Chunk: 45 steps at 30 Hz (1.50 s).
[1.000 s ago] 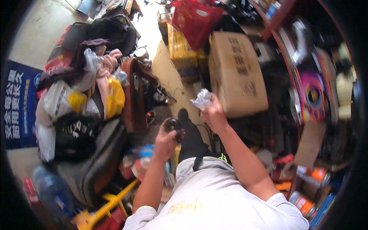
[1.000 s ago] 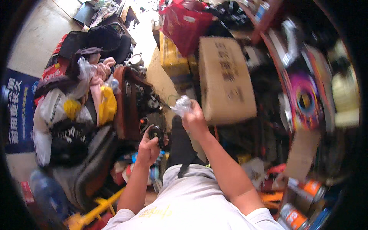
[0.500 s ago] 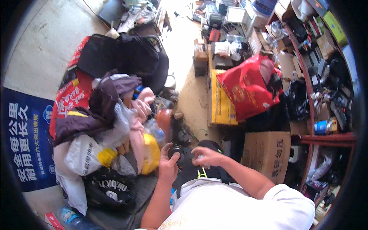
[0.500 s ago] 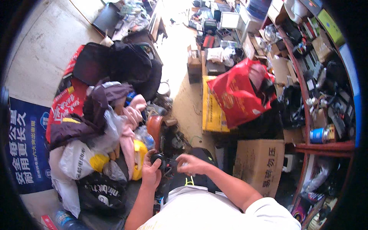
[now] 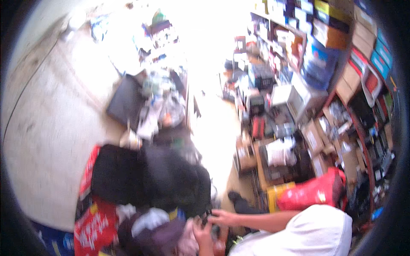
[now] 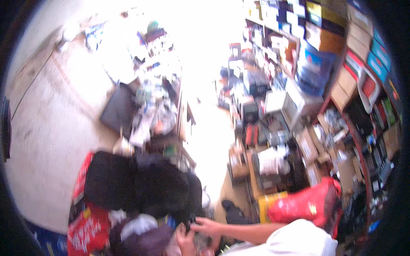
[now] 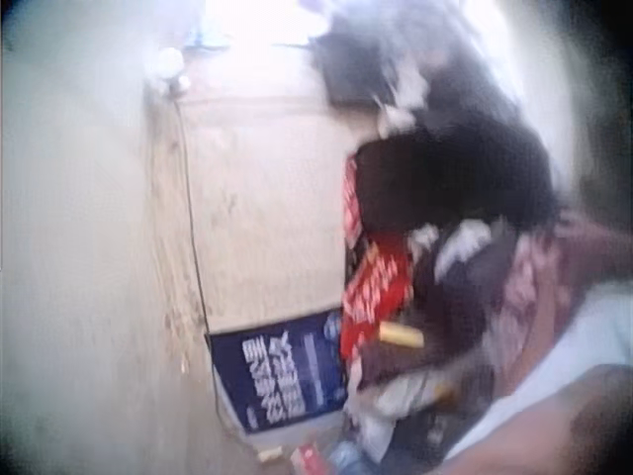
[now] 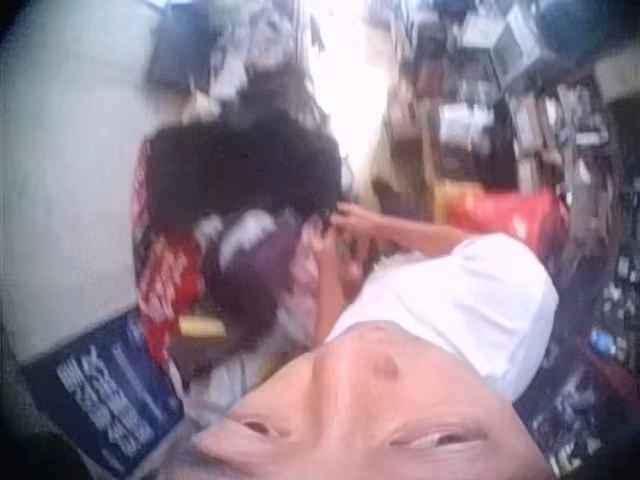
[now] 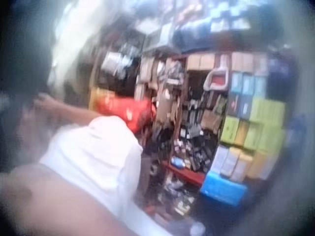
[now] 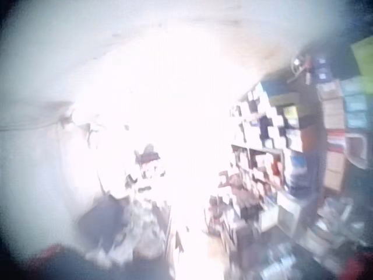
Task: The person retrieves a small part from a cluttered workshop and walks outside to a parked scooter. They attach the part to the scooter's front basket area, then use a screwdriver and a multimeter to work on the basket's wiring and connections.
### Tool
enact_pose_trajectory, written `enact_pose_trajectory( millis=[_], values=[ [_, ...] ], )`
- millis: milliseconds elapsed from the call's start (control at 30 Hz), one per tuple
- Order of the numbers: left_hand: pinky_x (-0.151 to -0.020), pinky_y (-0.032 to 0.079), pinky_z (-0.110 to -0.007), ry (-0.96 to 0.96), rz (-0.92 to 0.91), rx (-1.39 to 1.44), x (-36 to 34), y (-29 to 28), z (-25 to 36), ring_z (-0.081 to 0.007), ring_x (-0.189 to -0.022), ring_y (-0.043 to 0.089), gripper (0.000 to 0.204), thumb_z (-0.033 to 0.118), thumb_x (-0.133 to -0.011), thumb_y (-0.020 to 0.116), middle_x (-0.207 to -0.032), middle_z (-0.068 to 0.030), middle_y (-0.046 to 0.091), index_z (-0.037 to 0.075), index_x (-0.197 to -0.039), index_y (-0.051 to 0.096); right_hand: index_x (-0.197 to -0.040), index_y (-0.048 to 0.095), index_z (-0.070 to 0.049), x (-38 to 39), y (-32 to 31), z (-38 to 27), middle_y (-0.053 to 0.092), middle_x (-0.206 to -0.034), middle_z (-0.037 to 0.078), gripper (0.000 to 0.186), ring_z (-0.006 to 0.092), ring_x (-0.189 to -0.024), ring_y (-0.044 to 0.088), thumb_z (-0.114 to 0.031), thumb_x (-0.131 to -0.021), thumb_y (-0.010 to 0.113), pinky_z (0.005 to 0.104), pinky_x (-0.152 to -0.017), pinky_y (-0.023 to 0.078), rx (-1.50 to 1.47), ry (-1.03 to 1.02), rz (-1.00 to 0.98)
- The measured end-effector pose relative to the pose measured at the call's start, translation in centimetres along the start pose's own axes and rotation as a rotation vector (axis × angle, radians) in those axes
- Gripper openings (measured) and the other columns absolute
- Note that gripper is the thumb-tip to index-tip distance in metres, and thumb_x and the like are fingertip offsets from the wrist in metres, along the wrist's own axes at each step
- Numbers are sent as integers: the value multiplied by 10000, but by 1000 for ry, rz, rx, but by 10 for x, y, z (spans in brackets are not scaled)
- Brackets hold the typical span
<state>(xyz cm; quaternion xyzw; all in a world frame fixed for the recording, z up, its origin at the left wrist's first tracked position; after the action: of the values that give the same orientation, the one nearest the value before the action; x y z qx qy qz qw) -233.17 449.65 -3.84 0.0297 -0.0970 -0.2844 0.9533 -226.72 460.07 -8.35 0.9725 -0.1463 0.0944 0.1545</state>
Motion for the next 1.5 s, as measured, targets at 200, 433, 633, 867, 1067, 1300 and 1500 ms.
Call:
enact_pose_trajectory(
  millis=[200, 433, 633, 867, 1067, 1300, 1500],
  values=[
    [-771, 508, -258, -335, -230, -112, -209, 118, 25, -120, -821, 626, 197, 77, -917, 627, -934, -66, 690, -46, -1064, 674, -1196, 558, -6, -118, -168, -123, 639, -1005, 62, 442, 132, -892, 545, -346, -926, 642, 311, -789, 459, 145, 61, 7],
    [-631, 472, -233, -272, -525, -330, -368, 253, 77, -84, -692, 598, 169, 138, -923, 642, -797, -39, 680, -5, -993, 699, -1106, 602, -21, -187, -303, -246, 652, -913, 130, 442, 223, -821, 607, -387, -873, 689, 347, -722, 475, 435, 22, 238],
    [-612, 476, -267, -86, -438, -480, -548, 329, 58, -100, -662, 595, 197, 172, -931, 622, -741, -46, 657, -14, -948, 683, -928, 593, 8, -327, -431, -287, 631, -766, 226, 472, 396, -724, 627, -448, -850, 688, 423, -652, 476, 599, -75, 424],
    [-779, 495, -252, -383, -649, -273, -774, 484, 57, -124, -859, 625, 306, 175, -898, 681, -970, -84, 681, -71, -1076, 642, -998, 620, -22, -504, -631, -318, 669, -853, 193, 452, 325, -793, 667, -446, -856, 681, 399, -708, 502, 384, 49, 432],
    [-840, 506, -290, -325, -995, -342, -902, 627, 77, -165, -925, 660, 355, 169, -865, 709, -1000, -117, 702, -32, -1150, 638, -1049, 586, -15, -558, -768, -399, 652, -877, 162, 350, 251, -797, 624, -267, -836, 703, 376, -711, 482, 443, 118, 502],
    [-813, 508, -293, -210, -869, -433, -1081, 754, 78, -171, -921, 655, 331, 168, -844, 739, -979, -92, 670, -21, -1102, 658, -956, 566, 6, -688, -933, -476, 638, -794, 213, 331, 362, -715, 631, -271, -825, 692, 419, -637, 467, 486, 145, 561],
    [-698, 484, -341, 97, -794, -707, -1270, 894, 129, -228, -774, 619, 308, 185, -801, 745, -885, -127, 653, 6, -1043, 680, -978, 578, -7, -823, -1100, -563, 656, -805, 157, 301, 178, -738, 630, -243, -840, 704, 370, -642, 488, 491, 94, 535]
  ],
)
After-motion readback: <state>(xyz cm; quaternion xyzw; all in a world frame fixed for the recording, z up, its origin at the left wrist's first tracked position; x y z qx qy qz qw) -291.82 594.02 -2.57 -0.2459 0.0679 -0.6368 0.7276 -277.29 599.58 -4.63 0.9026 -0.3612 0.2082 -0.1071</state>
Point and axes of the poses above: each hand's wrist, its own x-axis away from the middle knuckle, its own y-axis out of the palm, z = x × y, the point moved 8 cm from there along -x, towards the middle knuckle
